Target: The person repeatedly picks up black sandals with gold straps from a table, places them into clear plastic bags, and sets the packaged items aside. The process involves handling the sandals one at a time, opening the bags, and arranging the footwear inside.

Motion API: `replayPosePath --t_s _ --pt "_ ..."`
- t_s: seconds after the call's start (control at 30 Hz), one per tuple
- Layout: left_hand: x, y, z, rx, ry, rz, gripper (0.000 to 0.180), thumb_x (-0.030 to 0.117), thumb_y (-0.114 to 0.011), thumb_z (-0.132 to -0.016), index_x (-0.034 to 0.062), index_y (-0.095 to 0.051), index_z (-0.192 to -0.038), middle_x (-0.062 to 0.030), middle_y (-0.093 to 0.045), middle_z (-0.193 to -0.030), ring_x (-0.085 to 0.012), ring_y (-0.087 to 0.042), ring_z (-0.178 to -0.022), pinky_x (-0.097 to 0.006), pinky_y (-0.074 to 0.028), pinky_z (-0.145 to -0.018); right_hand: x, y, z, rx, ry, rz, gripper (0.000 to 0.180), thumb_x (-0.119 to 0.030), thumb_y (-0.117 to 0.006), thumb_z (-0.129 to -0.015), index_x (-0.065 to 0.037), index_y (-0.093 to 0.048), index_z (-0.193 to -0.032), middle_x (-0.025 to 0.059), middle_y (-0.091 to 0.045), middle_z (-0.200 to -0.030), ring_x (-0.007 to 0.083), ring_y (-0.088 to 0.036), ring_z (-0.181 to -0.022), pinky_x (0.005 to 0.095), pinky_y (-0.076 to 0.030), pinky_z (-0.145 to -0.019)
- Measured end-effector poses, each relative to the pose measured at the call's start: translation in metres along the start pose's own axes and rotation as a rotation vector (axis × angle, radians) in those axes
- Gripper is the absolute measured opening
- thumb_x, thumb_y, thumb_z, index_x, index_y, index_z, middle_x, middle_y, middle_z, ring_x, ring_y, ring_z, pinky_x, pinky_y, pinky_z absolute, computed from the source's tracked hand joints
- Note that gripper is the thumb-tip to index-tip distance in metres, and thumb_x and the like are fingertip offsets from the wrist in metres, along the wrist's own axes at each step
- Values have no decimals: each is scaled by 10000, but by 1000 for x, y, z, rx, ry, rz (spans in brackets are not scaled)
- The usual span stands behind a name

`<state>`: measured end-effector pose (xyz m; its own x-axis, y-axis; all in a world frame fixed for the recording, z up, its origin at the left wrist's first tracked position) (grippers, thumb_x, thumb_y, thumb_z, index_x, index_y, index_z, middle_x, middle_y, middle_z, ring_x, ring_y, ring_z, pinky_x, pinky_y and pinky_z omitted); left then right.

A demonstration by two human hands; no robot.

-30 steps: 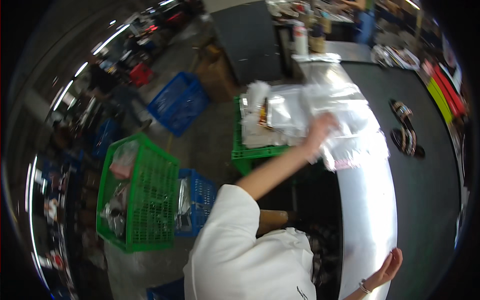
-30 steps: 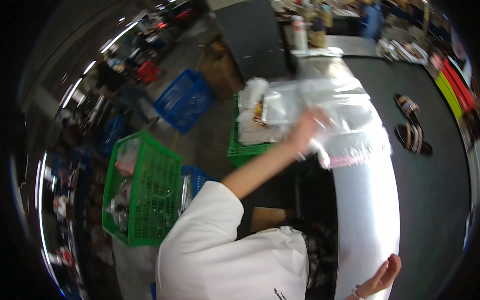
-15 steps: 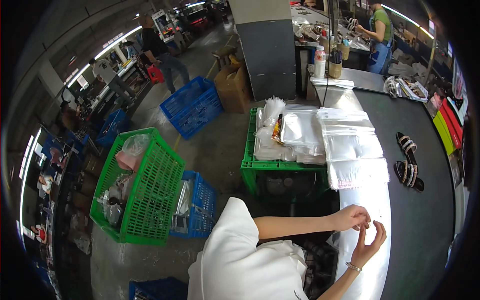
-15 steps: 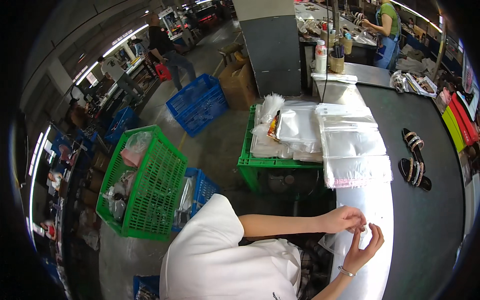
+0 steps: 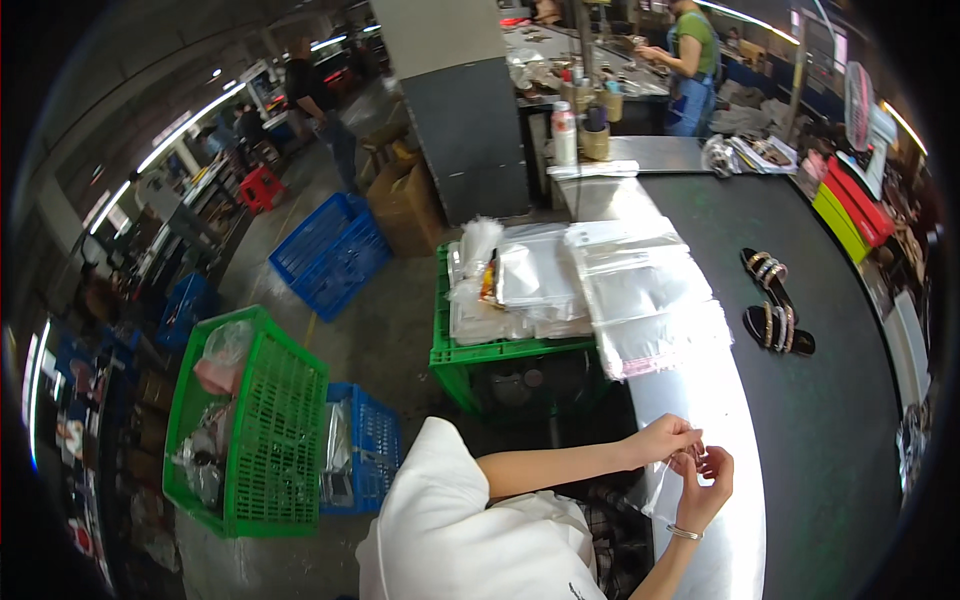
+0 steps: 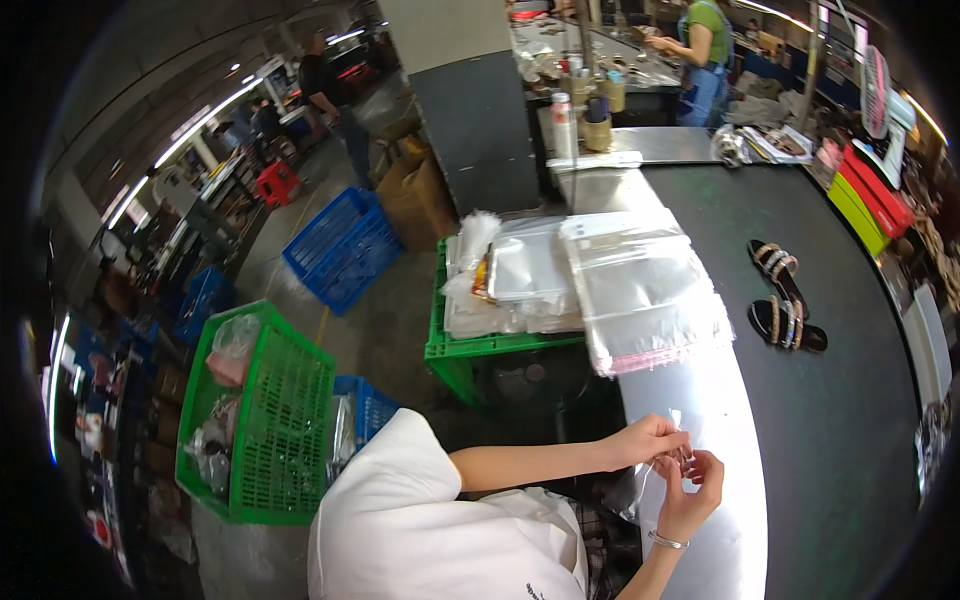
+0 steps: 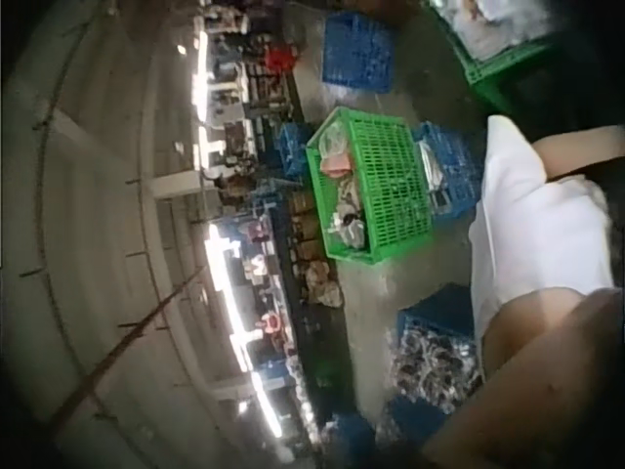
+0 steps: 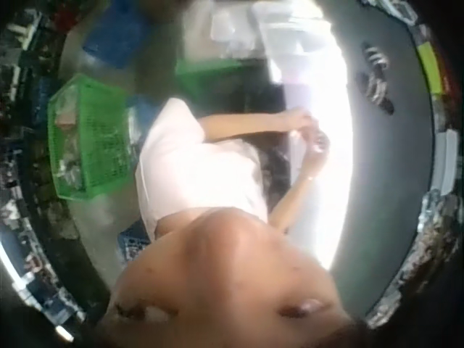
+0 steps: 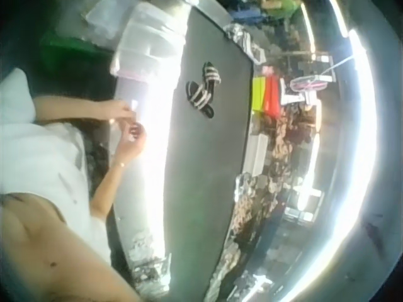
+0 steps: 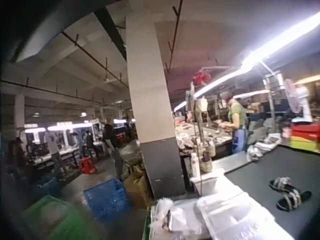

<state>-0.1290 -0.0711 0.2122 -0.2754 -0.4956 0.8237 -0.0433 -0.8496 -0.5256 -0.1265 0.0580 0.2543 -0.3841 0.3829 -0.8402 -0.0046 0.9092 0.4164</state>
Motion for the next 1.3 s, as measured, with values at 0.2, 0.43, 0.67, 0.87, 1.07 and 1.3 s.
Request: replayPosePath --t_s 0.2,0.43,0.67,0.87,1.07,1.3 --pt "1 9 -18 64 -201 -230 140 128 -598 -890 -3 -590 -937 -73 -635 -820 -145 -639 -776 -282 -537 -715 -2 13 -20 -55 -1 81 302 -74 -773 -653 -25 -601 -897 91 -596 -814 222 -573 -734 305 -466 -647" --pt "-3 -9 -42 119 -89 121 273 237 -457 -971 49 -564 -805 -60 -608 -745 -159 -622 -715 -323 -533 -704 25 38 -41 -81 -11 76 142 -124 -724 -718 -29 -637 -778 61 -627 -689 176 -581 -599 290 -465 -567" --pt "26 -10 -65 37 -46 854 384 323 -459 -963 140 -383 -634 34 -358 -551 -84 -321 -504 -225 -315 -499 85 57 -98 -98 -214 -130 99 -89 -659 -732 6 -631 -736 69 -651 -649 101 -605 -568 236 -475 -554" --pt "6 2 -71 -79 -77 583 360 278 -483 -948 150 -389 -626 42 -338 -574 -51 -322 -518 -211 -285 -476 136 50 -199 -6 9 175 109 -50 -610 -714 -26 -629 -819 64 -654 -754 181 -629 -649 286 -496 -638" --pt "-35 10 -96 97 -562 -674 318 208 -489 -942 29 -451 -682 -41 -356 -557 -124 -316 -518 -305 -285 -476 251 46 -278 39 -4 167 549 -119 -721 -680 -29 -506 -1177 146 -586 -1099 300 -526 -1051 379 -398 -945" --pt "-26 5 -103 95 -417 -737 322 206 -491 -935 -12 -429 -706 -93 -324 -546 -148 -286 -508 -338 -287 -481 200 51 -244 -32 20 498 274 -217 -734 -704 -38 -530 -746 121 -556 -724 314 -517 -742 415 -402 -696"
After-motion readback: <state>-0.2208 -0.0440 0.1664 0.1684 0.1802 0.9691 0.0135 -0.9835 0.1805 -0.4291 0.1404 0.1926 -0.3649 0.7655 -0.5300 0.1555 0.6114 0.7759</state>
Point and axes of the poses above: each hand's wrist, its own z-axis away from the middle knuckle, its own y-axis out of the back of the hand, x = y × z, the point moved 4 cm from there along -z, towards the middle knuckle
